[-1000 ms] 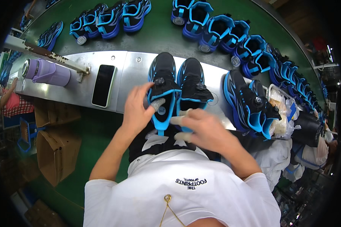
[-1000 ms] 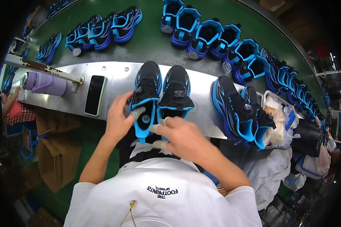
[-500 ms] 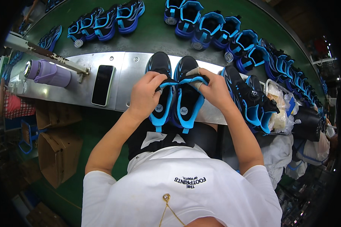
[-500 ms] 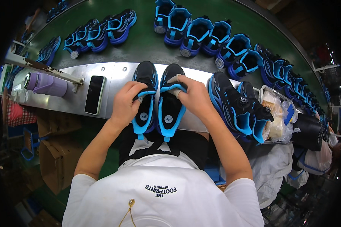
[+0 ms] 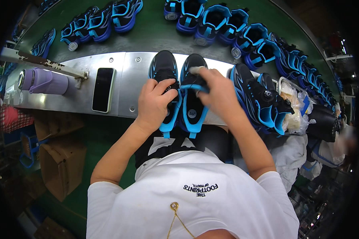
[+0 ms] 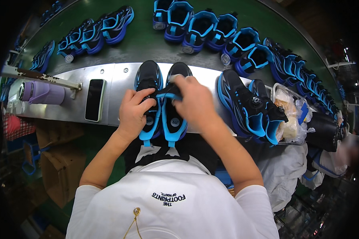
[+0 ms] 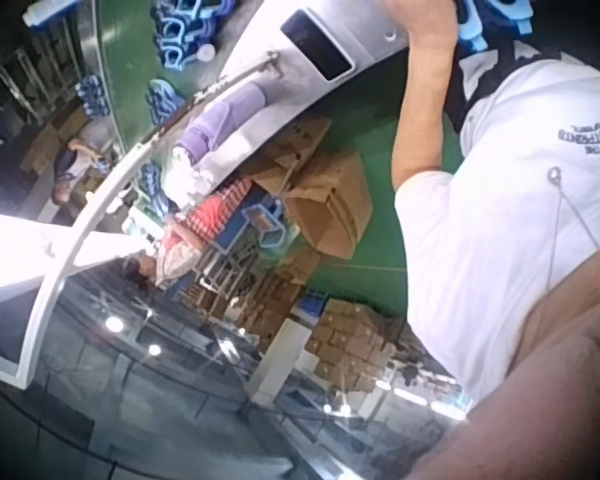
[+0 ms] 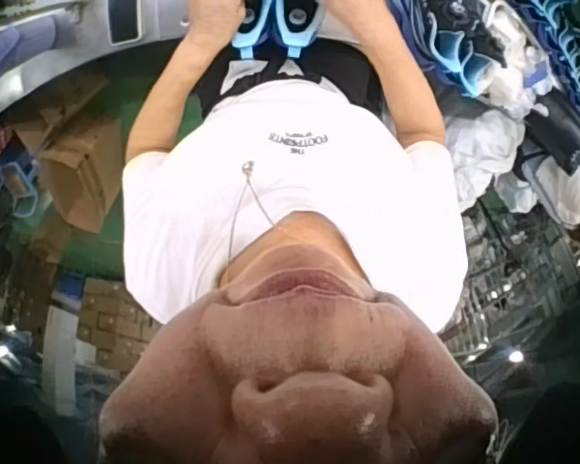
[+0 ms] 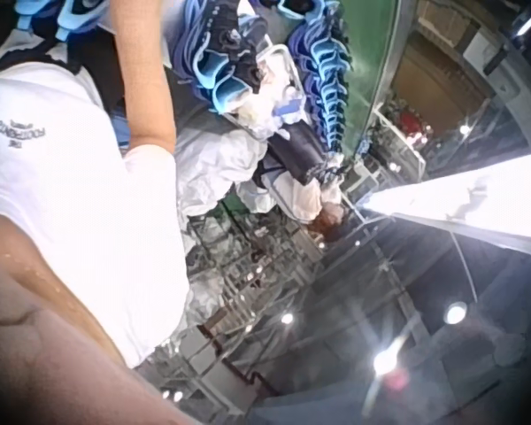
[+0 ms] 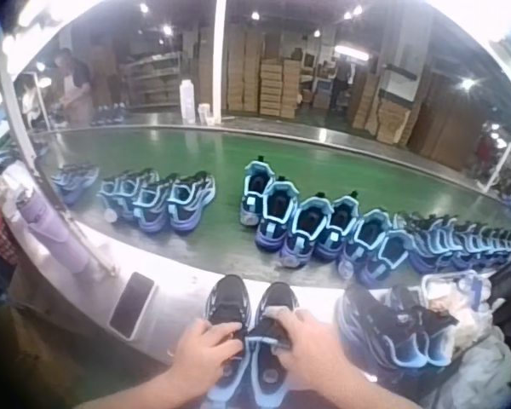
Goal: The person processes shoes on an assembly line by picking them up, wiping and rubbing the dials and uppers by hand, and placing them onto the conveyor belt.
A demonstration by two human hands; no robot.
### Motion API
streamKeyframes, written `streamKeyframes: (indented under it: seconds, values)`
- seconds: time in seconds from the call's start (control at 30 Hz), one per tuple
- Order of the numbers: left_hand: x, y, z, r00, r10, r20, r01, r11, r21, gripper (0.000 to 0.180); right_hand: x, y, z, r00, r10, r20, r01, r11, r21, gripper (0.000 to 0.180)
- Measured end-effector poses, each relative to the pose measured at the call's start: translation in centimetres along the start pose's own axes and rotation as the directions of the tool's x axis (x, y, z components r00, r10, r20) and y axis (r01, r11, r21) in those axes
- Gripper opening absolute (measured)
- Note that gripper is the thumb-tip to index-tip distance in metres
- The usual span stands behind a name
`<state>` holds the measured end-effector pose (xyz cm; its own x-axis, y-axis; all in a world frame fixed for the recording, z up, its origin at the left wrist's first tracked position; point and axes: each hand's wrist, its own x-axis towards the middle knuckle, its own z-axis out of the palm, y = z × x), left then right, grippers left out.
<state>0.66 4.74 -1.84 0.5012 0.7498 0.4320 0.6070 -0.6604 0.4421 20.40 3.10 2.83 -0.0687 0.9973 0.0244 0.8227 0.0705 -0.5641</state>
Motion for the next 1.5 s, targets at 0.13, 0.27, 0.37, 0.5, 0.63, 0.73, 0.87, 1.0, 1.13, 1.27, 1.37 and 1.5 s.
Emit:
streamKeyframes:
  seconds: [0.13, 0.27, 0.37, 0.5, 0.63, 0.73, 0.87, 1.0, 1.13, 1.27, 1.37, 1.5]
  values:
    - [-0.1, 0.2, 0.1, 1.000, -0.006, 0.011, 0.006, 1.000, 0.021, 0.018, -2.5, -2.1, 1.8, 0.997, -0.039, -0.073, 0.036, 0.998, -0.042, 0.059]
    - [-0.3, 0.1, -0.4, 1.000, -0.019, 0.015, 0.019, 1.000, 0.003, 0.029, -4.8, 1.5, 0.0, 0.994, -0.064, -0.085, 0.078, 0.982, 0.171, 0.054]
    - [0.0, 0.9, -0.7, 0.994, -0.084, 0.069, 0.086, 0.996, -0.029, 0.038, -5.2, 2.1, 0.3, 0.986, -0.123, -0.117, 0.132, 0.989, 0.072, 0.054]
    - [-0.3, 1.4, -1.1, 0.989, -0.102, 0.111, 0.103, 0.995, 0.001, 0.040, -4.7, 0.7, 1.5, 0.979, -0.186, -0.088, 0.182, 0.982, -0.044, 0.058]
    - [-0.6, 0.3, -0.9, 0.991, -0.040, 0.128, 0.041, 0.999, -0.006, 0.039, -4.0, 2.7, -0.6, 0.984, -0.177, -0.003, 0.174, 0.966, 0.193, 0.049]
    - [0.2, 1.7, -2.0, 0.962, -0.138, 0.238, 0.156, 0.986, -0.061, 0.034, -4.2, 0.9, 2.0, 0.977, -0.194, -0.086, 0.192, 0.981, -0.035, 0.043]
    - [-0.9, 4.0, -1.5, 0.954, -0.139, 0.267, 0.099, 0.983, 0.156, 0.059, -4.0, 0.7, 3.7, 0.946, -0.296, -0.134, 0.261, 0.938, -0.229, 0.029]
    - [-1.7, 4.2, -1.2, 0.958, -0.191, 0.216, 0.148, 0.969, 0.198, 0.064, -5.1, 0.0, 3.4, 0.898, -0.422, -0.125, 0.374, 0.881, -0.290, 0.027]
    - [-1.1, 4.7, -1.7, 0.956, -0.142, 0.256, 0.091, 0.976, 0.199, 0.060, -6.9, 0.3, 5.0, 0.910, -0.395, -0.126, 0.344, 0.889, -0.301, 0.025]
    - [-1.8, 3.3, -3.8, 0.927, -0.115, 0.357, 0.072, 0.989, 0.132, 0.065, -5.8, 0.0, 5.4, 0.940, -0.340, 0.010, 0.331, 0.908, -0.256, 0.036]
    - [0.0, 2.5, -6.9, 0.953, -0.217, 0.210, 0.272, 0.919, -0.285, 0.027, -6.5, -1.2, 2.4, 0.945, -0.327, 0.015, 0.324, 0.929, -0.178, 0.054]
    - [0.8, 0.3, -5.2, 0.970, 0.058, 0.236, 0.000, 0.971, -0.237, 0.015, -6.2, -1.0, 2.2, 0.938, -0.345, -0.038, 0.346, 0.938, 0.010, 0.042]
